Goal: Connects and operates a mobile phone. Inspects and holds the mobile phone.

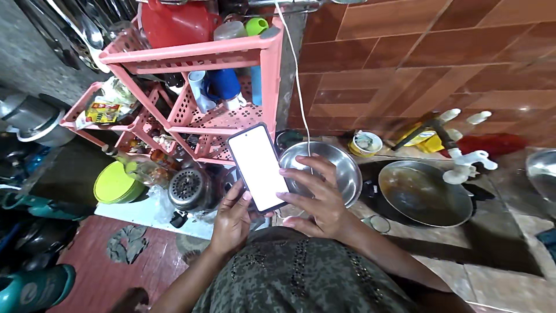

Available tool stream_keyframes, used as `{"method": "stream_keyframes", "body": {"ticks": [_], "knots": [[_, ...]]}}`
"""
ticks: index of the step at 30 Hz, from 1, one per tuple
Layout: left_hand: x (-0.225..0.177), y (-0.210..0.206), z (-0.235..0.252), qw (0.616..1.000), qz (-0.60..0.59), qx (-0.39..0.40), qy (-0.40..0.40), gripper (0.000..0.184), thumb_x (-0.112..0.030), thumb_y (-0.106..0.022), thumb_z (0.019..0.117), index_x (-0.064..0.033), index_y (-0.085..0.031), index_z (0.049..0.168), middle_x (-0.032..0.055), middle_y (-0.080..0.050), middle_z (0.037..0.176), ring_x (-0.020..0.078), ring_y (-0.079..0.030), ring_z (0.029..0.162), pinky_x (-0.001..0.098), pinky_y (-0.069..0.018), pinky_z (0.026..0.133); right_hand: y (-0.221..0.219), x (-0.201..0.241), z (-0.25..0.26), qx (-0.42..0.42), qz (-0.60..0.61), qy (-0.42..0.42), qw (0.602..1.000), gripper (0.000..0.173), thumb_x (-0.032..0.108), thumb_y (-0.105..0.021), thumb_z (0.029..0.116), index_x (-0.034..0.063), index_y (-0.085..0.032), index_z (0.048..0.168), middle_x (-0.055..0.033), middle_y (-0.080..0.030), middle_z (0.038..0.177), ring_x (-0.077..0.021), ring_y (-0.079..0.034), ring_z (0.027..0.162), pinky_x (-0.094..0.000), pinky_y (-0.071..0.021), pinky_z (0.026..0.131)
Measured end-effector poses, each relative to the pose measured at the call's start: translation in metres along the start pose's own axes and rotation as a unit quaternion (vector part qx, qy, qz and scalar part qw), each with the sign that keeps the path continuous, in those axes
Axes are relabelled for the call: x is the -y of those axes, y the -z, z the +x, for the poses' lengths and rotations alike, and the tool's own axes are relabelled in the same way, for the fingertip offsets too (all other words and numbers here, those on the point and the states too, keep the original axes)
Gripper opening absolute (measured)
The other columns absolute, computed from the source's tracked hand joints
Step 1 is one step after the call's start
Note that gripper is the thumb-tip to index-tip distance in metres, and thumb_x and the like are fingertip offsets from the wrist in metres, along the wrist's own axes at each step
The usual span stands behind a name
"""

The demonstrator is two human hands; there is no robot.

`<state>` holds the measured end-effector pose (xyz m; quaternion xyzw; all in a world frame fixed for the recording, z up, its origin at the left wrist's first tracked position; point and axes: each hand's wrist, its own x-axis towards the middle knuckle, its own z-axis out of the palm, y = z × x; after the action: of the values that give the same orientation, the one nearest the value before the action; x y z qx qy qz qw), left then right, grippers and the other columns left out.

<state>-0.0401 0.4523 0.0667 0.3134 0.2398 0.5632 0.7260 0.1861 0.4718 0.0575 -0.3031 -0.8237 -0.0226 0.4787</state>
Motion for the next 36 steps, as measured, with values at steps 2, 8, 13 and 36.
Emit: {"method": "stream_keyframes", "body": {"ticks": [2,8,13,36], "knots": [[0.0013,-0.0002,0.0013,1.000,-0.001,0.003,0.000,0.038,-0.007,-0.050,0.1050,-0.0046,-0.053,0.143,0.0203,-0.068,0.123,0.0342,-0.073,0.101,0.0519,-0.0629,0.081,0.0012,0.0003,0.0004,-0.001,0.002,0.001,1.000,0.055,0.066,-0.046,0.1004,0.0222,-0.076,0.113,-0.0080,-0.059,0.145,-0.0349,-0.033,0.150,-0.0618,-0.0175,0.123],[0.0034,-0.0002,0.0041,1.000,0.005,0.009,0.003,0.039,-0.006,-0.051,0.1047,-0.0041,-0.052,0.144,0.0192,-0.068,0.124,0.0323,-0.073,0.102,0.0502,-0.0628,0.083,-0.0024,-0.0014,0.0008,0.032,0.008,-0.012,0.999,0.055,0.067,-0.047,0.0997,0.0240,-0.075,0.121,-0.0094,-0.054,0.151,-0.0358,-0.029,0.152,-0.0620,-0.0165,0.123],[0.0034,-0.0020,0.0047,0.999,0.043,-0.008,0.008,0.039,-0.012,-0.051,0.1045,-0.0046,-0.050,0.142,0.0173,-0.069,0.120,0.0319,-0.073,0.101,0.0507,-0.0631,0.081,0.0016,-0.0043,-0.0023,0.003,0.052,0.010,0.999,0.049,0.063,-0.052,0.0999,0.0216,-0.076,0.109,-0.0067,-0.057,0.147,-0.0345,-0.032,0.150,-0.0608,-0.0178,0.124],[0.0046,-0.0004,0.0006,1.000,0.020,0.003,0.001,0.039,-0.010,-0.052,0.1046,-0.0048,-0.050,0.144,0.0195,-0.068,0.123,0.0344,-0.073,0.101,0.0521,-0.0631,0.081,0.0033,-0.0006,-0.0042,-0.039,0.040,0.012,0.998,0.049,0.059,-0.047,0.1029,0.0204,-0.075,0.114,-0.0056,-0.060,0.143,-0.0311,-0.037,0.148,-0.0580,-0.0197,0.124]]}}
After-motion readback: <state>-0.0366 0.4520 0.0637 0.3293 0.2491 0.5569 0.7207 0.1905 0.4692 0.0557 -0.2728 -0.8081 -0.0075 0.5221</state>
